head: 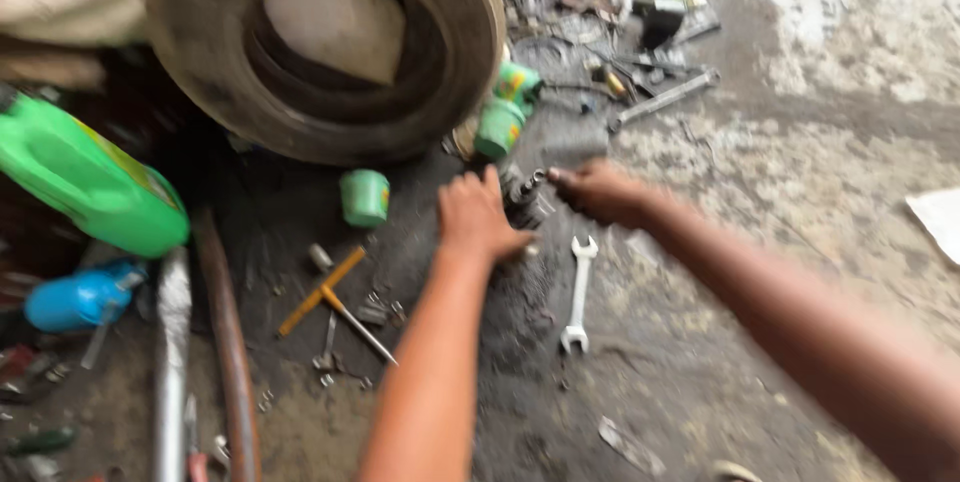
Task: The person uses a wrench to tighten bolts on a metal engine cylinder head resting on the floor. They repeatedly adjust the tool and the part to secure the fasteners in a cluttered workshop environment.
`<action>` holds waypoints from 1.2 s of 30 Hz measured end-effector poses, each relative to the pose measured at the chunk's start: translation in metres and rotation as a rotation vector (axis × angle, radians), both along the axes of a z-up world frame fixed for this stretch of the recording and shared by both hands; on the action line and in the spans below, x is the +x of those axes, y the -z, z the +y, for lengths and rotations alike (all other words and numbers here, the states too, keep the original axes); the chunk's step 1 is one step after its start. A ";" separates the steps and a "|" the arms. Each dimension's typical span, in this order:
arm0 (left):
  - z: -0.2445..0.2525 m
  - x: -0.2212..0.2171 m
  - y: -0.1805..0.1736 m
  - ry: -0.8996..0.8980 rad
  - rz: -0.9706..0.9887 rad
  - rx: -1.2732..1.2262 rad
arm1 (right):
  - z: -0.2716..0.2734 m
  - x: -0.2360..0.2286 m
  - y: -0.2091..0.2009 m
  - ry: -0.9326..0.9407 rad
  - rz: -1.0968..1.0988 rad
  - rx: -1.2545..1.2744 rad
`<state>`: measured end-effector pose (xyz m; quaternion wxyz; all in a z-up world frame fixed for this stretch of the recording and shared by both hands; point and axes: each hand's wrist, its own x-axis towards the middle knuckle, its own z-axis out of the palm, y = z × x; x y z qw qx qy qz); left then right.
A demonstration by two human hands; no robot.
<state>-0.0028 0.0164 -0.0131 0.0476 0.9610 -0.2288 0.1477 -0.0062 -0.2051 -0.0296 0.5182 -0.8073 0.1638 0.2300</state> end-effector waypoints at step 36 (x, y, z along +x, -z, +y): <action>0.012 0.037 -0.017 0.314 0.416 0.320 | 0.024 0.002 -0.076 -0.774 -0.183 -0.893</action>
